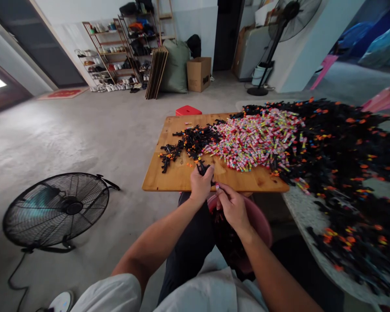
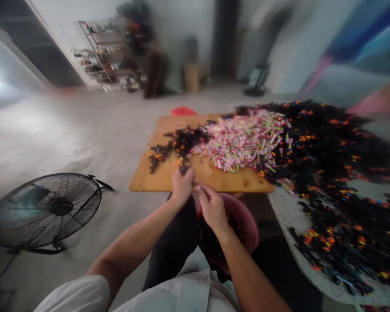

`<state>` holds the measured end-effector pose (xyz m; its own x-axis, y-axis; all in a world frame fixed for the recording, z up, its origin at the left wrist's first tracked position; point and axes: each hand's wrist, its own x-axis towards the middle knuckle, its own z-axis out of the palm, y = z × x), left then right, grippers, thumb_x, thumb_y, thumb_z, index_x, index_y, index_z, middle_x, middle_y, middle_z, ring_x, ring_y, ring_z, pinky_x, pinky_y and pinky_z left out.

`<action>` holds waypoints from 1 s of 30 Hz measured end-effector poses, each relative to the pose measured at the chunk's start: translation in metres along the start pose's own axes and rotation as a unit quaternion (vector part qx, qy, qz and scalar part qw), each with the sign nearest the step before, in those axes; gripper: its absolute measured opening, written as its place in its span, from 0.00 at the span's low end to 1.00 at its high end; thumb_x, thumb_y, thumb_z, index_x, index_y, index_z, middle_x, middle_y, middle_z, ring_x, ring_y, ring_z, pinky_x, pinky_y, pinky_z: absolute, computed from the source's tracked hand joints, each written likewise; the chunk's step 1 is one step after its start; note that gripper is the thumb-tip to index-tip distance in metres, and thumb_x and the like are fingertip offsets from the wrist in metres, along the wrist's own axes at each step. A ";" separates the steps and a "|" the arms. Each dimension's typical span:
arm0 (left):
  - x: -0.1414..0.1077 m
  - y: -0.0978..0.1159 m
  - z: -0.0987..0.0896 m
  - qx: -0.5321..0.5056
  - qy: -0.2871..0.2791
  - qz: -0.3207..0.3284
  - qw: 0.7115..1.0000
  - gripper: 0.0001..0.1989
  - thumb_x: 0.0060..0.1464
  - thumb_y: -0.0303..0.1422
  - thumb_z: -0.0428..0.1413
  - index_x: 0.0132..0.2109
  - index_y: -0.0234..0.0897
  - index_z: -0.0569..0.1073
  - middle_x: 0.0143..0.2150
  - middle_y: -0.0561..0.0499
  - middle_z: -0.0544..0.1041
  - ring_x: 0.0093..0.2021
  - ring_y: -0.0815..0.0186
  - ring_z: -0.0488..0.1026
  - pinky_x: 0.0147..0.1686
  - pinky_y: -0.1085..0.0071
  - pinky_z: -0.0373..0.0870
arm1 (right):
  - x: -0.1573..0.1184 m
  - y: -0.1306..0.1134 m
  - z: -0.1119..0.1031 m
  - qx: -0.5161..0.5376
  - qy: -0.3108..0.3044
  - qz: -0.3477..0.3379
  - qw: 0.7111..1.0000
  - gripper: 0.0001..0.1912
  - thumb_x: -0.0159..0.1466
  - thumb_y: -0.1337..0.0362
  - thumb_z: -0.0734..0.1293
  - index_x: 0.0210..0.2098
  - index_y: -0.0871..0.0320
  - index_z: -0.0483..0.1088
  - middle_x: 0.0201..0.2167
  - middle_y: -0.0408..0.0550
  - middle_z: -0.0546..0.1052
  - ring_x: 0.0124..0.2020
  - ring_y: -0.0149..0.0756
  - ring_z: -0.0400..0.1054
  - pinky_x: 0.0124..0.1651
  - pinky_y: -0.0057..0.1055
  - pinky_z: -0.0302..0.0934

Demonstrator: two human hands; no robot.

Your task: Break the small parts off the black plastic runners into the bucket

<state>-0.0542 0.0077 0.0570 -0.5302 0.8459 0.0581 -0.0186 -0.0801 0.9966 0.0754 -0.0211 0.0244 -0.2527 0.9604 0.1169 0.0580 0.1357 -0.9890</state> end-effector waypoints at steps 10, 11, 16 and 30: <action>-0.002 -0.006 0.011 0.035 0.061 0.016 0.997 0.12 0.57 0.35 0.60 0.28 0.39 0.67 0.23 0.58 0.66 0.25 0.70 0.62 0.30 0.73 0.60 | 0.000 -0.007 -0.005 -0.170 0.005 -0.140 0.975 0.14 0.72 0.62 0.62 0.50 0.57 0.78 0.44 0.54 0.82 0.48 0.43 0.77 0.55 0.37 0.68; -0.003 -0.009 0.013 0.027 0.064 0.008 0.998 0.12 0.57 0.36 0.60 0.29 0.39 0.67 0.23 0.58 0.66 0.25 0.70 0.62 0.30 0.73 0.61 | -0.002 -0.008 -0.005 -0.170 0.005 -0.135 0.976 0.15 0.72 0.61 0.62 0.50 0.58 0.78 0.44 0.54 0.82 0.48 0.44 0.77 0.55 0.37 0.68; -0.013 -0.037 0.021 0.033 0.049 -0.027 0.998 0.11 0.59 0.39 0.59 0.33 0.38 0.71 0.26 0.55 0.71 0.28 0.68 0.68 0.32 0.73 0.65 | -0.008 -0.001 -0.011 -0.172 -0.010 -0.014 0.985 0.19 0.71 0.58 0.61 0.50 0.60 0.80 0.38 0.53 0.83 0.39 0.45 0.77 0.49 0.38 0.69; 0.126 -0.033 -0.159 0.573 0.042 0.003 0.819 0.25 0.61 0.47 0.58 0.59 0.37 0.74 0.59 0.36 0.75 0.59 0.47 0.71 0.56 0.57 0.67 | -0.009 0.058 -0.137 -0.341 -0.310 0.152 0.874 0.12 0.63 0.61 0.66 0.36 0.56 0.82 0.37 0.50 0.85 0.39 0.44 0.77 0.44 0.33 0.65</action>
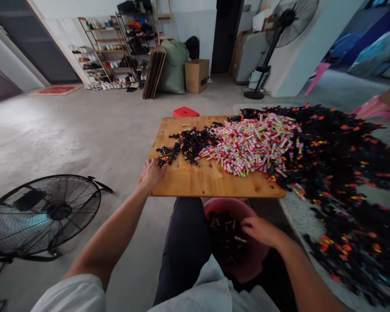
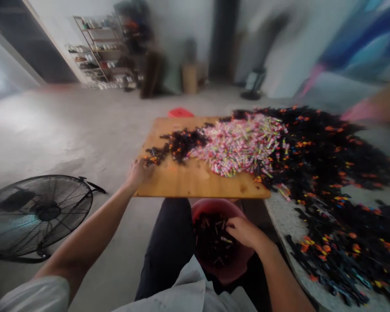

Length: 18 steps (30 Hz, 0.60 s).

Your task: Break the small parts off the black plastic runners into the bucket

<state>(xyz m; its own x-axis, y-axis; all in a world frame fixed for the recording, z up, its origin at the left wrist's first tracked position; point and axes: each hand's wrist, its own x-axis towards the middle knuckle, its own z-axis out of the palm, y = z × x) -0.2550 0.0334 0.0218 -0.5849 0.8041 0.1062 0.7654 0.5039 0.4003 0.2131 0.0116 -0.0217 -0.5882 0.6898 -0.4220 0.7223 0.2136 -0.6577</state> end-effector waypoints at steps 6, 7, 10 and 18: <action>0.023 -0.016 0.008 0.011 -0.079 -0.021 0.997 0.21 0.59 0.45 0.60 0.53 0.35 0.74 0.52 0.36 0.78 0.54 0.48 0.74 0.49 0.61 0.67 | 0.079 -0.062 -0.044 -0.100 0.265 0.018 0.959 0.16 0.71 0.62 0.60 0.38 0.58 0.79 0.35 0.50 0.83 0.37 0.39 0.75 0.40 0.30 0.61; 0.021 -0.016 0.007 -0.008 -0.075 -0.024 0.997 0.19 0.59 0.43 0.61 0.51 0.35 0.75 0.50 0.38 0.80 0.53 0.49 0.74 0.48 0.63 0.66 | 0.093 -0.070 -0.051 -0.126 0.297 0.035 0.946 0.14 0.71 0.63 0.61 0.41 0.58 0.79 0.39 0.52 0.83 0.40 0.40 0.75 0.42 0.30 0.61; 0.011 -0.017 0.003 -0.134 -0.058 -0.052 0.988 0.12 0.55 0.37 0.63 0.44 0.37 0.75 0.42 0.43 0.81 0.48 0.52 0.75 0.44 0.66 0.65 | 0.125 -0.088 -0.062 -0.198 0.326 0.068 0.922 0.14 0.72 0.63 0.62 0.47 0.60 0.78 0.46 0.58 0.82 0.47 0.43 0.75 0.48 0.32 0.62; -0.039 -0.009 -0.001 -0.514 -0.123 -0.020 0.849 0.15 0.46 0.38 0.67 0.39 0.36 0.75 0.27 0.54 0.75 0.26 0.69 0.70 0.31 0.73 0.67 | 0.150 -0.113 -0.058 -0.244 0.278 0.172 0.913 0.19 0.73 0.61 0.61 0.54 0.65 0.77 0.50 0.68 0.80 0.50 0.51 0.77 0.50 0.39 0.66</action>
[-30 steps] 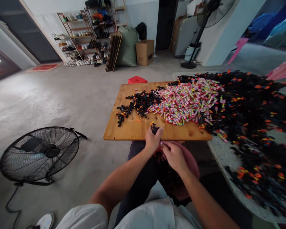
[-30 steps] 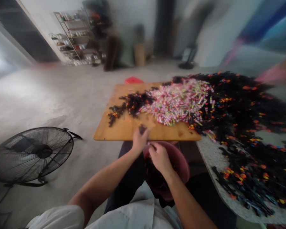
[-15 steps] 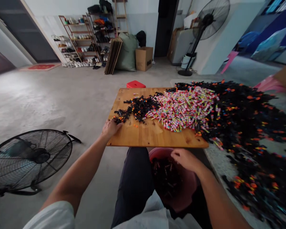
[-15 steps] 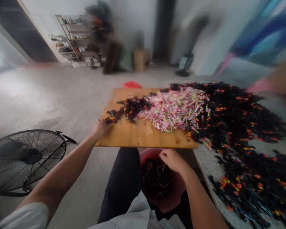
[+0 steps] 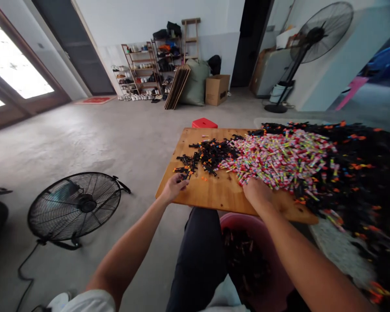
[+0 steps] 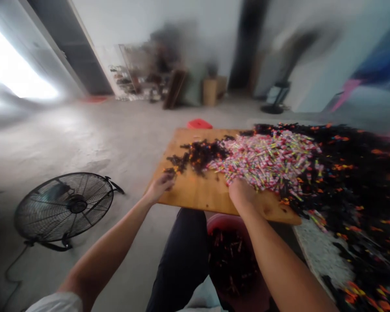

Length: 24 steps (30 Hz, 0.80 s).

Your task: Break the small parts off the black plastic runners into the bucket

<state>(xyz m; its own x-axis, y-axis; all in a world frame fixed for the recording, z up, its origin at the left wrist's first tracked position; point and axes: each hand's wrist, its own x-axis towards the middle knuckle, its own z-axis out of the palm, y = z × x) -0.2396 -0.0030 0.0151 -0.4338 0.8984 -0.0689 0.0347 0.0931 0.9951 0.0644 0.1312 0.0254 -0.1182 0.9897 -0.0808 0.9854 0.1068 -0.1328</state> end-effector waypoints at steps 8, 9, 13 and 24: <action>-0.029 0.005 0.042 -0.207 -0.071 -0.103 0.970 0.17 0.39 0.35 0.70 0.35 0.35 0.74 0.33 0.49 0.79 0.27 0.70 0.73 0.23 0.76 0.64 | -0.006 -0.007 0.007 -0.005 0.017 -0.024 1.000 0.18 0.72 0.66 0.61 0.54 0.68 0.76 0.51 0.71 0.79 0.50 0.53 0.77 0.51 0.42 0.66; -0.029 0.004 0.049 -0.226 -0.048 -0.109 0.967 0.16 0.38 0.35 0.69 0.34 0.35 0.73 0.32 0.50 0.78 0.25 0.71 0.71 0.21 0.76 0.60 | -0.005 -0.007 0.007 -0.004 0.012 -0.024 1.000 0.18 0.72 0.66 0.61 0.53 0.68 0.76 0.50 0.71 0.79 0.50 0.53 0.77 0.51 0.42 0.66; -0.026 -0.001 0.072 -0.272 0.024 -0.103 0.957 0.12 0.38 0.35 0.63 0.30 0.37 0.69 0.26 0.53 0.74 0.21 0.73 0.66 0.17 0.77 0.50 | -0.007 -0.010 0.004 0.012 0.019 -0.011 1.000 0.19 0.72 0.66 0.60 0.56 0.68 0.73 0.49 0.70 0.80 0.49 0.52 0.78 0.50 0.40 0.67; -0.027 0.005 0.104 -0.339 0.087 -0.076 0.934 0.14 0.42 0.34 0.62 0.37 0.37 0.71 0.30 0.56 0.74 0.25 0.74 0.68 0.22 0.78 0.58 | 0.001 -0.033 0.012 0.017 0.014 -0.036 0.999 0.19 0.73 0.59 0.61 0.51 0.65 0.79 0.50 0.67 0.80 0.50 0.50 0.78 0.50 0.36 0.67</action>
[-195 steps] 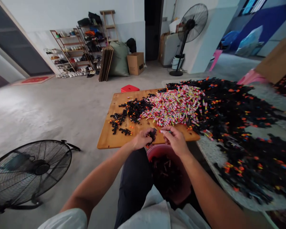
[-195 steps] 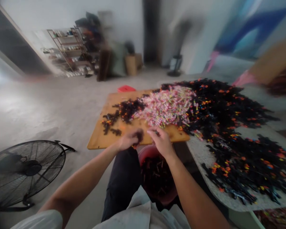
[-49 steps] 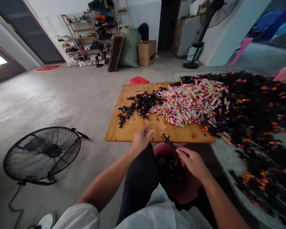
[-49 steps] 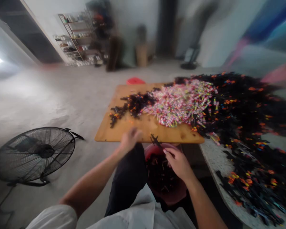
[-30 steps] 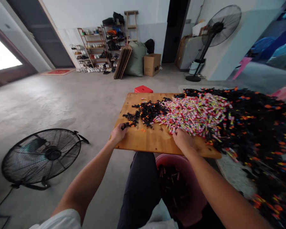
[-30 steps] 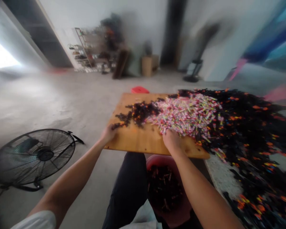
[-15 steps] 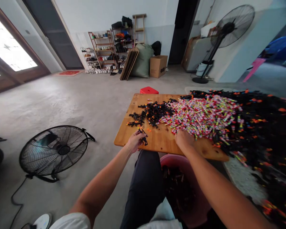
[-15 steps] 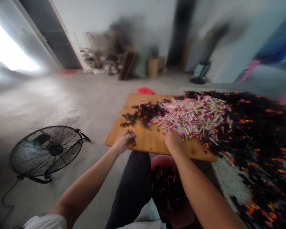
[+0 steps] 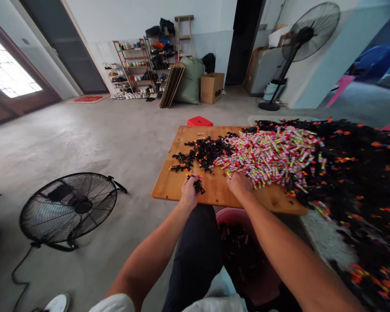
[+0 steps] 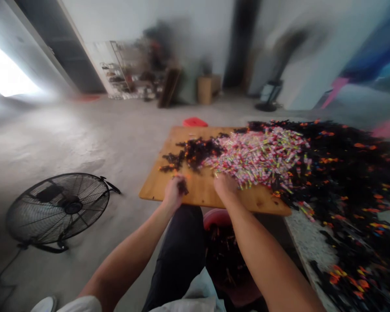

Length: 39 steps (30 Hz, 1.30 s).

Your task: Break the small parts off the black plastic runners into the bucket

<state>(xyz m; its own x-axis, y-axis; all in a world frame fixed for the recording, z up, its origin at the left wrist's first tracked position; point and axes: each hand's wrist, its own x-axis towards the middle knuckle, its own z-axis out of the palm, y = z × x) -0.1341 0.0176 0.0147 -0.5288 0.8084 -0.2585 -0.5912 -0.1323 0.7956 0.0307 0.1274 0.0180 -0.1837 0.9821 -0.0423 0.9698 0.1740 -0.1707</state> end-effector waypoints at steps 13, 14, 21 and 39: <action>-0.017 -0.006 0.031 0.028 -0.016 0.057 0.998 0.16 0.50 0.44 0.60 0.39 0.38 0.69 0.32 0.54 0.77 0.20 0.73 0.67 0.19 0.76 0.60 | -0.075 0.012 0.012 0.631 0.007 -0.016 0.775 0.13 0.64 0.52 0.68 0.39 0.56 0.71 0.19 0.37 0.72 0.19 0.33 0.65 0.25 0.28 0.62; -0.020 -0.006 0.035 0.036 -0.026 0.068 0.997 0.16 0.51 0.44 0.60 0.39 0.38 0.69 0.32 0.54 0.77 0.20 0.73 0.67 0.19 0.75 0.61 | -0.089 0.008 0.011 0.688 -0.006 -0.013 0.725 0.14 0.62 0.52 0.70 0.39 0.55 0.69 0.19 0.36 0.72 0.18 0.31 0.63 0.23 0.27 0.61; -0.042 -0.013 0.059 0.081 -0.052 0.100 0.990 0.13 0.57 0.44 0.56 0.40 0.38 0.69 0.34 0.53 0.78 0.21 0.72 0.69 0.20 0.75 0.64 | -0.142 -0.005 0.000 0.772 -0.046 -0.028 0.633 0.15 0.63 0.54 0.74 0.42 0.54 0.69 0.26 0.38 0.76 0.20 0.28 0.65 0.25 0.26 0.63; -0.057 -0.015 0.065 0.064 -0.092 0.113 0.987 0.12 0.61 0.43 0.55 0.42 0.39 0.67 0.32 0.55 0.77 0.20 0.72 0.71 0.17 0.77 0.64 | -0.144 0.006 -0.002 0.805 -0.020 0.005 0.593 0.14 0.60 0.55 0.77 0.39 0.56 0.74 0.26 0.42 0.79 0.20 0.29 0.69 0.25 0.27 0.64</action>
<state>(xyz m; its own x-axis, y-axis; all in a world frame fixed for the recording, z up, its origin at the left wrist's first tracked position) -0.0558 0.0107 0.0531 -0.5125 0.8583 0.0277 -0.3829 -0.2573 0.8872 0.0632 -0.0131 0.0251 -0.2150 0.9742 -0.0689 -0.4318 -0.1581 -0.8880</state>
